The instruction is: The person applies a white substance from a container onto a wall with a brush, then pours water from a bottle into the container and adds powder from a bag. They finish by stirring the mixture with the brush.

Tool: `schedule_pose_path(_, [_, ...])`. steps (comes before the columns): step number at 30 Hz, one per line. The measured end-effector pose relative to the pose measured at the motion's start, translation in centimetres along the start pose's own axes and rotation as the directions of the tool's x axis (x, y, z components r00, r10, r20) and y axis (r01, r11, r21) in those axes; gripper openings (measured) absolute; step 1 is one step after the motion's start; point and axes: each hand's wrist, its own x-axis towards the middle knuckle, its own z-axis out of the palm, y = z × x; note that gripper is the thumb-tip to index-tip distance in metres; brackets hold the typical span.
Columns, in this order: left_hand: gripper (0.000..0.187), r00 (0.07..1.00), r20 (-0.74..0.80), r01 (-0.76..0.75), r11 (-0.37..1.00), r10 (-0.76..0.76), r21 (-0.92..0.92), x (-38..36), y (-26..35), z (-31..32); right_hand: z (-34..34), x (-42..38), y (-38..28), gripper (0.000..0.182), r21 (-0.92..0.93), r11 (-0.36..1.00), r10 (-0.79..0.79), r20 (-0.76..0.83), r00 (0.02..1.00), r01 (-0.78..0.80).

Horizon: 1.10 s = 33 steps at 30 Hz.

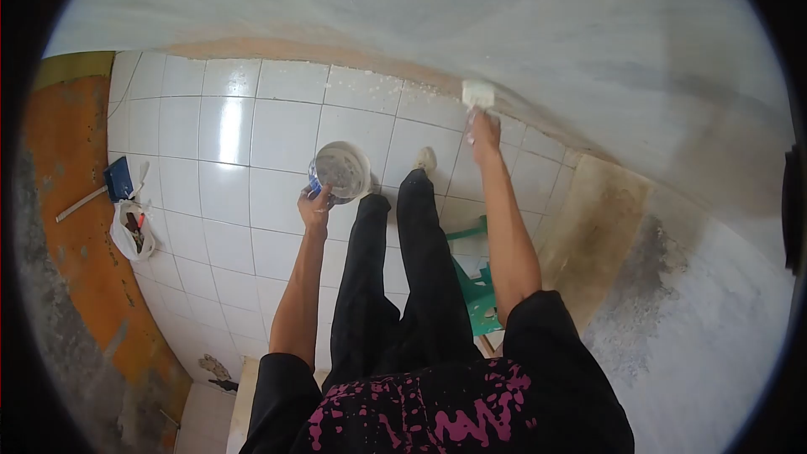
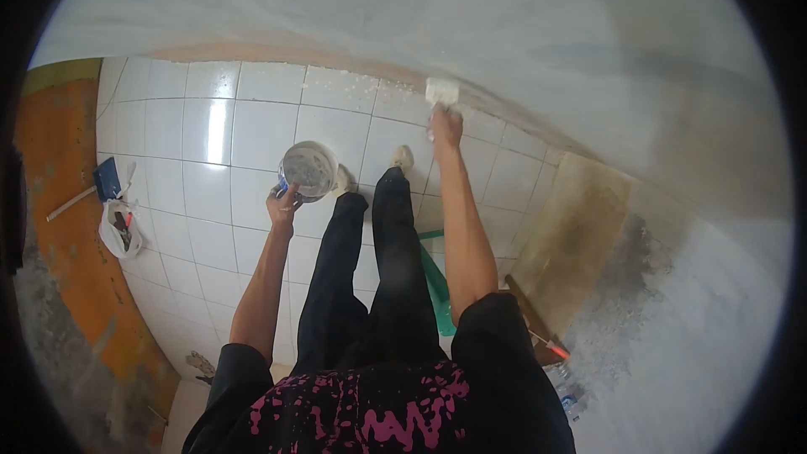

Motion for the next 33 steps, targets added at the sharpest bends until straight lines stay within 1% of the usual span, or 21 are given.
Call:
schedule_pose_path(1, [0.066, 0.999, -0.047, 0.020, 1.000, -0.020, 0.016, 0.1, -0.7, -0.7, 0.5, 0.3, -1.5, 0.020, 0.022, 1.000, 0.017, -0.084, 0.996, -0.015])
schedule_pose_path(2, [0.066, 0.999, -0.048, 0.019, 1.000, -0.018, 0.024, 0.3, -1.3, -1.5, 0.6, -0.4, -2.7, 0.020, 0.029, 0.999, 0.023, -0.085, 0.996, -0.021])
schedule_pose_path(4, [0.061, 0.994, -0.109, 0.028, 0.996, -0.019, 0.081, 0.3, -2.4, -2.9, 0.5, -2.5, -5.9, 0.023, 0.175, 0.984, 0.042, 0.001, 0.999, -0.041])
schedule_pose_path(8, [0.068, 0.993, -0.097, 0.086, 0.986, -0.073, 0.145, 0.4, -4.1, -5.2, -0.8, -11.0, -11.5, 0.024, 0.203, 0.979, 0.044, -0.104, 0.994, -0.022])
schedule_pose_path(10, [0.069, 0.993, -0.114, 0.066, 0.971, -0.040, 0.231, 1.6, -6.2, -6.6, -1.6, -13.4, -12.5, 0.030, 0.208, 0.968, -0.110, -0.139, 0.984, 0.137])
schedule_pose_path(11, [0.069, 0.992, -0.128, 0.041, 0.954, -0.003, 0.298, 2.2, -7.0, -6.9, -1.9, -13.2, -12.2, 0.030, 0.211, 0.968, -0.110, -0.141, 0.984, 0.139])
schedule_pose_path(13, [0.066, 0.990, -0.144, 0.046, 0.961, -0.006, 0.274, 1.5, -6.1, -6.0, -3.1, -12.3, -10.7, 0.038, 0.306, 0.867, -0.325, -0.252, 0.911, 0.394])
schedule_pose_path(15, [0.063, 0.988, -0.155, 0.053, 0.966, -0.013, 0.255, 0.8, -5.2, -4.9, -3.3, -9.7, -8.9, 0.043, 0.311, 0.861, -0.318, -0.286, 0.904, 0.402])
schedule_pose_path(17, [0.072, 0.998, -0.066, 0.025, 0.975, -0.010, 0.223, 0.9, -4.5, -3.7, -2.6, -6.2, -7.3, 0.045, 0.253, 0.891, -0.317, -0.246, 0.916, 0.376])
schedule_pose_path(18, [0.072, 0.998, -0.065, 0.027, 0.974, -0.013, 0.223, 1.0, -4.6, -3.2, -2.3, -4.8, -6.0, 0.045, 0.251, 0.892, -0.316, -0.247, 0.916, 0.376])
schedule_pose_path(20, [0.073, 1.000, -0.019, 0.003, 0.974, 0.002, 0.226, 1.3, -4.6, -2.2, -1.7, -2.0, -2.9, 0.043, 0.197, 0.949, -0.224, -0.136, 0.965, 0.247])
schedule_pose_path(21, [0.073, 1.000, -0.020, 0.001, 0.973, 0.003, 0.229, 1.2, -4.1, -1.5, -1.8, -0.2, -1.2, 0.043, 0.200, 0.948, -0.222, -0.136, 0.966, 0.246])
schedule_pose_path(22, [0.072, 1.000, -0.006, 0.000, 0.974, 0.001, 0.226, 0.8, -3.4, -0.8, -2.2, 1.7, 0.8, 0.040, 0.140, 0.989, 0.053, -0.012, 0.999, -0.050])
schedule_pose_path(23, [0.072, 1.000, 0.006, -0.002, 0.975, 0.001, 0.222, 0.2, -2.8, -0.1, -2.3, 3.1, 2.4, 0.037, 0.045, 0.941, 0.331, 0.093, 0.939, -0.336])
schedule_pose_path(24, [0.070, 1.000, 0.015, -0.014, 0.978, 0.011, 0.207, -0.2, -2.3, 0.4, -2.0, 4.0, 3.7, 0.037, 0.047, 0.939, 0.334, 0.096, 0.938, -0.339])
schedule_pose_path(26, [0.065, 0.999, 0.018, -0.045, 0.976, 0.042, 0.211, -0.5, -2.3, 0.5, -1.5, 5.1, 5.1, 0.031, 0.227, 0.891, 0.349, 0.208, 0.914, -0.392])
schedule_pose_path(27, [0.060, 0.997, 0.026, -0.076, 0.976, 0.072, 0.203, -0.5, -2.3, 1.0, -0.6, 5.2, 4.0, 0.031, 0.230, 0.895, 0.340, 0.206, 0.918, -0.383])
schedule_pose_path(29, [0.058, 0.997, 0.049, -0.065, 0.984, 0.058, 0.167, -0.9, -2.5, 1.7, 0.5, 3.9, 0.2, 0.029, 0.193, 0.962, 0.176, 0.110, 0.978, -0.195])
schedule_pose_path(30, [0.057, 0.997, 0.054, -0.053, 0.989, 0.046, 0.138, -1.1, -2.4, 1.5, 0.0, 3.3, -1.6, 0.029, 0.192, 0.963, 0.171, 0.095, 0.981, -0.187])
schedule_pose_path(32, [0.054, 0.997, 0.053, -0.054, 0.994, 0.049, 0.091, -0.9, -3.1, 0.9, 0.3, 1.4, -5.1, 0.028, 0.263, 0.933, 0.204, 0.181, 0.962, -0.247])
schedule_pose_path(33, [0.057, 0.997, 0.043, -0.075, 0.983, 0.069, 0.169, 0.0, -4.6, 0.1, 0.5, -0.6, -6.3, 0.030, 0.240, 0.952, 0.166, 0.110, 0.980, -0.188])
